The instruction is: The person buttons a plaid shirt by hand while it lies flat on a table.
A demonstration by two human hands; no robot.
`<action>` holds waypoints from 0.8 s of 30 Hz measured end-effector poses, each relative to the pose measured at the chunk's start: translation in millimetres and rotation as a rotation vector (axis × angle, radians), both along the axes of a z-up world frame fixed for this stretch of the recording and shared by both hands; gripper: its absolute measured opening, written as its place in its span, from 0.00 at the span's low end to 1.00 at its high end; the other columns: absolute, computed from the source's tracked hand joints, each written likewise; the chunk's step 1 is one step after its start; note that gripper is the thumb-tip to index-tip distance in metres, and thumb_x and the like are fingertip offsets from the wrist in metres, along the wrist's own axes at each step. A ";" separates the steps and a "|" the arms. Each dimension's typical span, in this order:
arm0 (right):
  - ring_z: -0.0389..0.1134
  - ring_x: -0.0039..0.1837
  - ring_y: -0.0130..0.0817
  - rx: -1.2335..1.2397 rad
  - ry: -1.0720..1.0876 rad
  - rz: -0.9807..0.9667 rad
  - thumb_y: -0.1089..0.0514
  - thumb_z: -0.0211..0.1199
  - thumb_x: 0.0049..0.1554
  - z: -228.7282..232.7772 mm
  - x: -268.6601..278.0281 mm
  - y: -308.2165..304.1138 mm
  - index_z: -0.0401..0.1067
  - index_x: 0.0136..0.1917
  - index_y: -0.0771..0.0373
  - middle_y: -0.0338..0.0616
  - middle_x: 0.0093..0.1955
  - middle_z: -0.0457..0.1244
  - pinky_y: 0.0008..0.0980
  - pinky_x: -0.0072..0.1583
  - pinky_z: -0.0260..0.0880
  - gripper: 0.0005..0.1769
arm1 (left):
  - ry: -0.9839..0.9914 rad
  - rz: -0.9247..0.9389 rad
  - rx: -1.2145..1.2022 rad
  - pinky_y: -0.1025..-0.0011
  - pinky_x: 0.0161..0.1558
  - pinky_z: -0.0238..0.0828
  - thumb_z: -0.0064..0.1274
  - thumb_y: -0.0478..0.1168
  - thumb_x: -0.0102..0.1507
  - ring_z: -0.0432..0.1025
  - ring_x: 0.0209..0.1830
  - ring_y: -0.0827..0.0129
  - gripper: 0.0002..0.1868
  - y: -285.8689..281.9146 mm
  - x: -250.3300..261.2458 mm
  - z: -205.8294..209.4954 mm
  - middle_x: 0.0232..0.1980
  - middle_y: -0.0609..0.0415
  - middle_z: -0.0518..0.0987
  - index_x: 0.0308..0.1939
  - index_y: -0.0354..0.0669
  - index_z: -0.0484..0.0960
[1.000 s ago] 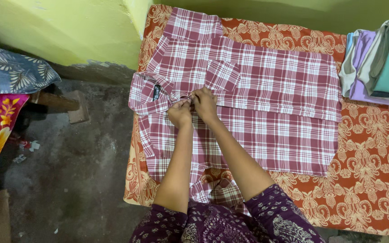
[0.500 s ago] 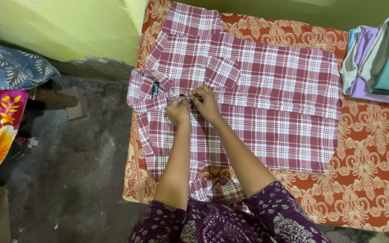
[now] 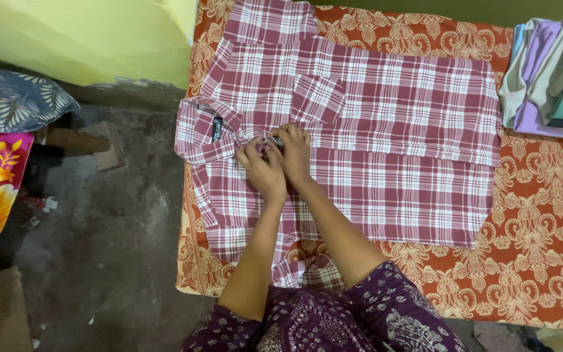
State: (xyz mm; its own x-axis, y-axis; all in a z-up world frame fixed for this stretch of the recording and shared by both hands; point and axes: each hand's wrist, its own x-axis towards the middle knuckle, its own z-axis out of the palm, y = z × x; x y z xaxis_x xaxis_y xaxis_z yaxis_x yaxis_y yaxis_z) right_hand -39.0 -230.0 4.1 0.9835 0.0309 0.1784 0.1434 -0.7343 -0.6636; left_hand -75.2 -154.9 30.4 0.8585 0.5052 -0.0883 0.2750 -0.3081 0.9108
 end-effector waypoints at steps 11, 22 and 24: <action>0.61 0.64 0.42 -0.134 -0.103 0.008 0.58 0.67 0.59 5.4 -7.2 6.1 0.72 0.56 0.60 0.44 0.59 0.61 0.49 0.71 0.52 0.13 | -0.234 -0.413 0.636 0.56 0.68 0.54 0.53 0.36 0.66 0.66 0.63 0.60 0.09 50.1 20.3 -15.7 0.56 0.56 0.78 0.49 0.44 0.84; 0.60 0.66 0.43 -0.097 -0.087 -0.034 0.59 0.67 0.57 1.7 -7.0 7.1 0.71 0.56 0.59 0.45 0.60 0.60 0.49 0.72 0.53 0.14 | -0.258 -0.436 0.664 0.57 0.66 0.55 0.53 0.40 0.68 0.66 0.61 0.61 0.07 50.9 19.2 -21.0 0.54 0.55 0.77 0.48 0.44 0.82; 0.59 0.67 0.44 -0.093 -0.072 -0.044 0.59 0.68 0.56 0.4 -7.4 8.2 0.71 0.56 0.59 0.44 0.61 0.59 0.49 0.72 0.54 0.14 | -0.254 -0.434 0.662 0.57 0.66 0.55 0.53 0.40 0.69 0.66 0.60 0.61 0.07 50.5 19.0 -21.9 0.53 0.56 0.77 0.48 0.45 0.82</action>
State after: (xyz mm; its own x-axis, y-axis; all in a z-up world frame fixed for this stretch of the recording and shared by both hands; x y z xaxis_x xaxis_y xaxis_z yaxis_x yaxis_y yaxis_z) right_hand -46.4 -221.7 4.5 0.9690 0.0073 0.2468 0.1541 -0.7988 -0.5816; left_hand -56.2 -104.5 8.5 0.9428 0.0040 0.3333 -0.1810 -0.8335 0.5221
